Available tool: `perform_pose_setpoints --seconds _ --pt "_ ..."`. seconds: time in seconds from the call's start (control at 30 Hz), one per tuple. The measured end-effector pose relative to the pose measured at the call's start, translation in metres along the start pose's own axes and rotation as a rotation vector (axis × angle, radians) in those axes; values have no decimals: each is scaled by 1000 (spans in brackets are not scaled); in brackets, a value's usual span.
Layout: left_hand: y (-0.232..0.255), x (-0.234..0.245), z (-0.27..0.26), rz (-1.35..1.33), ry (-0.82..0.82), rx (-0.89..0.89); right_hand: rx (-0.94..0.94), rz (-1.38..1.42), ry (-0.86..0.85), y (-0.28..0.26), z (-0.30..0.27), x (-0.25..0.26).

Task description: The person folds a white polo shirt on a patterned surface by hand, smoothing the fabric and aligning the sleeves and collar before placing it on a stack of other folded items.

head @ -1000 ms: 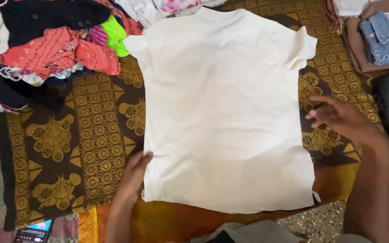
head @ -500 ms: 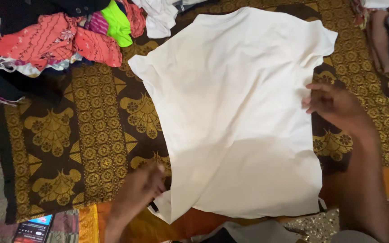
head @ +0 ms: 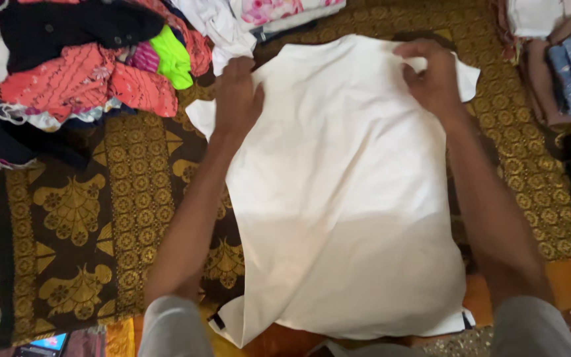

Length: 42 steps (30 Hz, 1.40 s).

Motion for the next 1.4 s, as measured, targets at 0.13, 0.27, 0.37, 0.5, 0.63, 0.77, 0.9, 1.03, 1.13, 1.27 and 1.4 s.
perform_pose_setpoints --seconds 0.13,0.27,0.37,0.5,0.63,0.77,0.9,1.03,1.13,1.27,1.4 --pt "-29 -70 22 -23 -55 81 119 -128 40 19 35 -36" --pt "-52 -113 19 -16 -195 166 135 -348 -7 34 52 -60" --pt "-63 -101 21 -322 -29 136 -135 -560 -158 59 66 -66" --pt "-62 -24 60 -563 232 -103 -68 -559 26 42 76 -26" --pt "-61 38 80 -343 87 241 359 -117 217 -11 76 25" --pt "-38 64 68 -45 68 125 284 -273 209 -15 66 21" --pt "-10 56 9 214 75 -96 268 -446 234 4 15 1" --pt "-29 52 -66 161 -53 65 185 -443 211 50 -40 4" --pt "-63 50 -95 159 -68 275 73 -531 296 98 -46 27" --pt "-89 39 -97 21 -128 350 -138 -418 193 134 -32 39" --pt "-120 70 -106 124 119 594 -593 -227 113 160 -28 56"
Point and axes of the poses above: each hand's wrist, its own z-axis towards the middle knuckle, its own x-axis out of the back of the hand, y = z × x, the point moved 7 cm from there along z, towards the middle knuckle, and after that the axes turned 11 degrees about -x, right-handed, at the moved point
